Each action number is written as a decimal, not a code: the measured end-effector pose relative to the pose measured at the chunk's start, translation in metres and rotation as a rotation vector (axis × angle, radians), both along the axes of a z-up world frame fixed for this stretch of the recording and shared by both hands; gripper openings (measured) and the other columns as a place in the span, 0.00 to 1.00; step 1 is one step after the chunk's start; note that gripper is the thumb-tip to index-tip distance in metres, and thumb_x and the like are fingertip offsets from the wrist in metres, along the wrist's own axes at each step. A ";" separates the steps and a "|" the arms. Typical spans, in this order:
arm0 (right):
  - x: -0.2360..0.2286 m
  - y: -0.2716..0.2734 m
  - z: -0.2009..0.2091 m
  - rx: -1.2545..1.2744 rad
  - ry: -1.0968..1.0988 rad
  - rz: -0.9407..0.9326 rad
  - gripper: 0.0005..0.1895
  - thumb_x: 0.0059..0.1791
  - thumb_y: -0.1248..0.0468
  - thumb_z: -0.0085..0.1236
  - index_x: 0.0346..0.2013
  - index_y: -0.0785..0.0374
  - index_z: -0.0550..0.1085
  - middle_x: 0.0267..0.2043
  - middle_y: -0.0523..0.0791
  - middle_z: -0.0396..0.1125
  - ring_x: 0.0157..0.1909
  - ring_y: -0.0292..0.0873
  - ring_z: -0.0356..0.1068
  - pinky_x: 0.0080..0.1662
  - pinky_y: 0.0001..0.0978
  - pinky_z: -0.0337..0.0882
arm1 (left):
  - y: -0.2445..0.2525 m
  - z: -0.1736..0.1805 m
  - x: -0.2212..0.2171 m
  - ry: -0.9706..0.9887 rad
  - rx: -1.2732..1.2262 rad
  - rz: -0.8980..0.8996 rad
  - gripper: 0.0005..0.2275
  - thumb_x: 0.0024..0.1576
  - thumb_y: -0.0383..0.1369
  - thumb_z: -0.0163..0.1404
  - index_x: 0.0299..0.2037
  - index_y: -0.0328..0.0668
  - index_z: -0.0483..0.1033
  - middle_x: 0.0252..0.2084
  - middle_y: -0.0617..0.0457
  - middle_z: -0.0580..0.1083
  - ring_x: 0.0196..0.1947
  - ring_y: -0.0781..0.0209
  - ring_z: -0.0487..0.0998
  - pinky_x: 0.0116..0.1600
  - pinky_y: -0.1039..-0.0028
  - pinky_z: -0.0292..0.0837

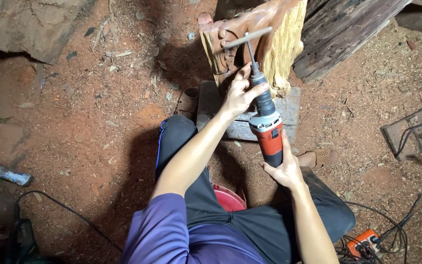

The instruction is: Using a power rotary tool with a sanding attachment to smooth and refine the details of a hand-carved wooden sculpture.

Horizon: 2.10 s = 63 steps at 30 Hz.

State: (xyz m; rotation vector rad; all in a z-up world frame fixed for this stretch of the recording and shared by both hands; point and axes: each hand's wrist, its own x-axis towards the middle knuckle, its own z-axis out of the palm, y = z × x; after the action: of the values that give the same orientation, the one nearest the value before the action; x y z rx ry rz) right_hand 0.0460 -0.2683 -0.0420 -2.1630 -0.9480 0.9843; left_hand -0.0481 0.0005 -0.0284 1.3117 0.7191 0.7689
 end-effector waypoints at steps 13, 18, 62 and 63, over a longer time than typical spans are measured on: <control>0.034 -0.055 0.004 0.047 -0.216 0.225 0.66 0.29 0.61 0.73 0.78 0.49 0.49 0.66 0.63 0.61 0.56 0.70 0.69 0.51 0.62 0.74 | -0.073 -0.037 0.008 -0.105 -0.153 0.001 0.17 0.54 0.42 0.65 0.37 0.31 0.83 0.52 0.45 0.70 0.53 0.55 0.74 0.58 0.62 0.72; 0.051 -0.022 0.000 0.359 -0.304 0.265 0.62 0.32 0.67 0.68 0.78 0.62 0.48 0.66 0.67 0.59 0.54 0.72 0.68 0.51 0.66 0.73 | -0.039 -0.012 0.039 -0.176 -0.024 0.054 0.19 0.51 0.40 0.67 0.34 0.24 0.80 0.50 0.42 0.68 0.51 0.55 0.74 0.53 0.64 0.73; 0.155 0.081 -0.010 -0.284 -0.294 0.236 0.53 0.33 0.54 0.70 0.71 0.44 0.58 0.58 0.58 0.70 0.63 0.62 0.68 0.65 0.53 0.64 | -0.018 -0.008 0.059 -0.008 -0.440 0.139 0.14 0.45 0.40 0.68 0.31 0.39 0.82 0.21 0.48 0.75 0.20 0.63 0.76 0.20 0.77 0.71; 0.155 0.083 -0.011 -0.285 -0.294 0.234 0.53 0.33 0.54 0.70 0.71 0.44 0.58 0.58 0.58 0.70 0.63 0.62 0.68 0.65 0.53 0.64 | -0.016 -0.016 0.063 -0.008 -0.440 0.137 0.14 0.45 0.40 0.68 0.31 0.39 0.82 0.21 0.48 0.75 0.20 0.63 0.76 0.20 0.77 0.71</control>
State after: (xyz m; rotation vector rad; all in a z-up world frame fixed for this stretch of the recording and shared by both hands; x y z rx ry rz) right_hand 0.2012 -0.1850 -0.0526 -2.5272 -1.2899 0.9739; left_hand 0.0146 -0.0155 -0.0442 0.8676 0.9192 0.6761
